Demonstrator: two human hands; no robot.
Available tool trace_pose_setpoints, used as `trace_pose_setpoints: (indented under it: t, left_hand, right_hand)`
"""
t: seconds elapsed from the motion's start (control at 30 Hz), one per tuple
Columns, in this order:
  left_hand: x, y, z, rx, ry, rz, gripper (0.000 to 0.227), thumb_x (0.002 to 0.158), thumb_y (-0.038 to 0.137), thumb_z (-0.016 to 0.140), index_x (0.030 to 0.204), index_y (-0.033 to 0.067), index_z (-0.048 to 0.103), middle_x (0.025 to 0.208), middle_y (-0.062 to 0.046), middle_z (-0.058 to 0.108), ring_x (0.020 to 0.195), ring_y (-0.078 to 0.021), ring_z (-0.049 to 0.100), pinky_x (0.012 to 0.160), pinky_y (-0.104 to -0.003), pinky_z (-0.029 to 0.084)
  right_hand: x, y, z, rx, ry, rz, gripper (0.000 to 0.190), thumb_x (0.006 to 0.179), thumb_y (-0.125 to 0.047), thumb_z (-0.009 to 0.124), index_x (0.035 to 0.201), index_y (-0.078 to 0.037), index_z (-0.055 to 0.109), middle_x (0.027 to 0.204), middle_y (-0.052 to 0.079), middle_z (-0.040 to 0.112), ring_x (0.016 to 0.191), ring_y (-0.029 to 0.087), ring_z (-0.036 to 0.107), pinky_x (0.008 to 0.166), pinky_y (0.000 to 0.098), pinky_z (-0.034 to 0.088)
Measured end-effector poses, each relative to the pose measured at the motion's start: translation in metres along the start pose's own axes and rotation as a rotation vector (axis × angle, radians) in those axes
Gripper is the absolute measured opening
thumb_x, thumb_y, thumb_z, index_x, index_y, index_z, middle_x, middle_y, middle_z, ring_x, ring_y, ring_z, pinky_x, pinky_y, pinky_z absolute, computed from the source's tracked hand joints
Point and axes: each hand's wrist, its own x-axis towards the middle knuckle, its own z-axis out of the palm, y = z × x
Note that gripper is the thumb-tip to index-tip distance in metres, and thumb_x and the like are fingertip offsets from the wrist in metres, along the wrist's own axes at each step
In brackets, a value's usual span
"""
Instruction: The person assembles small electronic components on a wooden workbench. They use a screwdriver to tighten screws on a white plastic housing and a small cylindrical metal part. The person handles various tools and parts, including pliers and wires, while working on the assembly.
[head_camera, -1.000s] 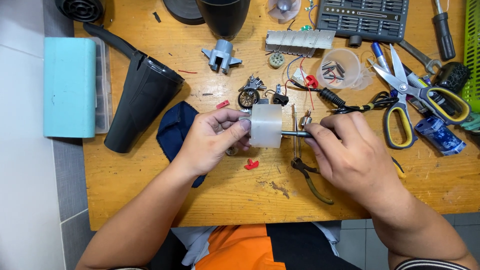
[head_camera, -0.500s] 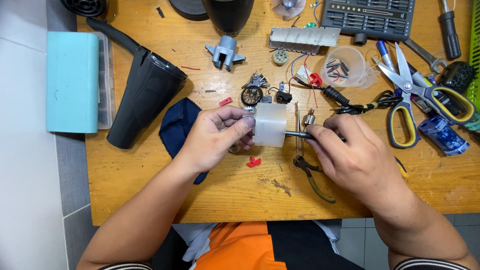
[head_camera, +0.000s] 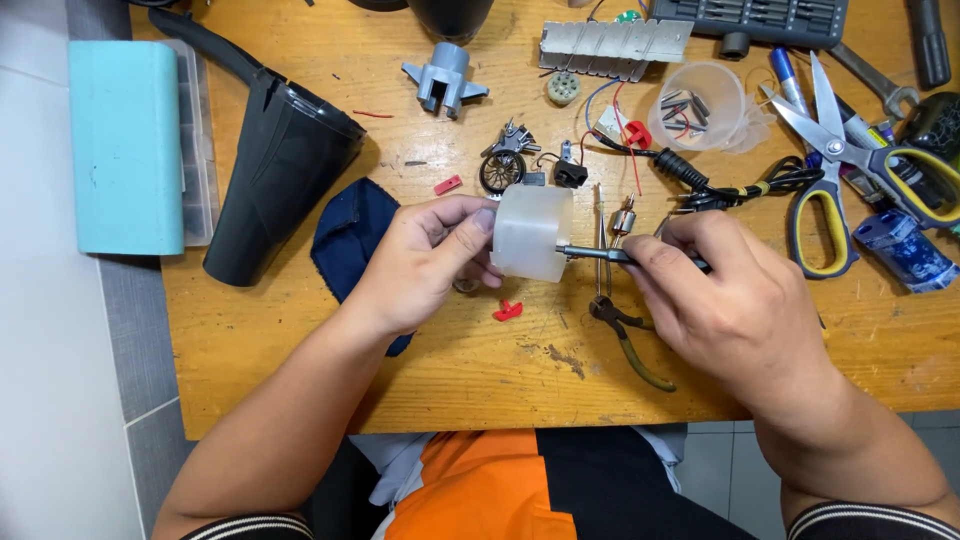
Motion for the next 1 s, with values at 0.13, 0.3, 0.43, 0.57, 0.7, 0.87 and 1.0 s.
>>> trace_pose_setpoints:
  t: [0.13,0.3,0.43,0.57,0.7,0.87,1.0]
  left_hand:
    - [0.004,-0.01,-0.005,-0.138,-0.049,0.031,0.047,0.118,0.032,0.06,0.146,-0.0023,0.072,0.112,-0.016,0.081,0.088,-0.0257,0.082,0.07,-0.032,0.07]
    - [0.003,-0.009,-0.008,-0.314,-0.045,0.047,0.037,0.12,0.025,0.061,0.137,-0.0047,0.076,0.11,-0.014,0.08,0.093,-0.0254,0.079,0.075,-0.035,0.073]
    - [0.003,-0.009,-0.01,-0.397,-0.028,0.038,0.035,0.12,0.025,0.062,0.131,-0.0053,0.075,0.099,-0.015,0.08,0.075,-0.0252,0.073,0.063,-0.037,0.067]
    - [0.003,-0.015,-0.007,-0.354,-0.083,0.066,0.035,0.122,0.023,0.059,0.138,-0.0044,0.074,0.105,-0.011,0.077,0.084,-0.0202,0.071,0.071,-0.033,0.063]
    - [0.001,-0.016,-0.005,-0.336,-0.102,0.054,0.04,0.122,0.025,0.061,0.148,-0.0029,0.072,0.108,-0.01,0.077,0.08,-0.0197,0.072,0.063,-0.028,0.054]
    - [0.002,-0.025,-0.008,-0.3,-0.08,0.056,0.04,0.12,0.027,0.065,0.149,-0.0007,0.071,0.113,-0.007,0.078,0.087,-0.015,0.072,0.07,-0.027,0.057]
    - [0.002,-0.027,-0.008,-0.296,-0.066,0.056,0.038,0.12,0.024,0.065,0.149,0.0004,0.072,0.118,-0.007,0.079,0.092,-0.0148,0.073,0.073,-0.027,0.059]
  right_hand:
    - [0.0,0.002,-0.003,-0.008,0.007,0.003,0.009,0.118,-0.016,0.087,0.126,-0.011,0.086,0.112,0.012,0.069,0.081,0.029,0.067,0.069,0.04,0.057]
    - [0.0,0.004,-0.004,0.036,0.03,0.016,0.009,0.116,-0.009,0.088,0.124,-0.006,0.085,0.115,0.014,0.072,0.089,0.03,0.071,0.074,0.0406,0.06]
    - [0.003,0.004,-0.005,0.038,0.034,-0.011,0.011,0.116,-0.008,0.087,0.126,-0.003,0.086,0.113,0.014,0.075,0.089,0.03,0.072,0.074,0.0406,0.06]
    - [0.008,-0.004,-0.009,0.096,0.01,-0.059,0.018,0.119,-0.013,0.082,0.133,-0.003,0.086,0.108,0.013,0.072,0.085,0.032,0.066,0.07,0.0443,0.055]
    - [0.009,-0.007,-0.007,0.099,0.022,-0.06,0.017,0.119,-0.013,0.084,0.133,-0.004,0.087,0.109,0.01,0.073,0.085,0.031,0.067,0.071,0.0435,0.056]
    - [0.009,-0.007,-0.006,0.069,0.006,-0.067,0.017,0.118,-0.014,0.086,0.132,-0.005,0.086,0.108,0.012,0.072,0.084,0.031,0.067,0.069,0.0435,0.056]
    - [0.009,-0.007,-0.006,0.094,-0.008,-0.089,0.018,0.118,-0.016,0.084,0.133,-0.006,0.085,0.108,0.011,0.072,0.085,0.032,0.068,0.069,0.0441,0.055]
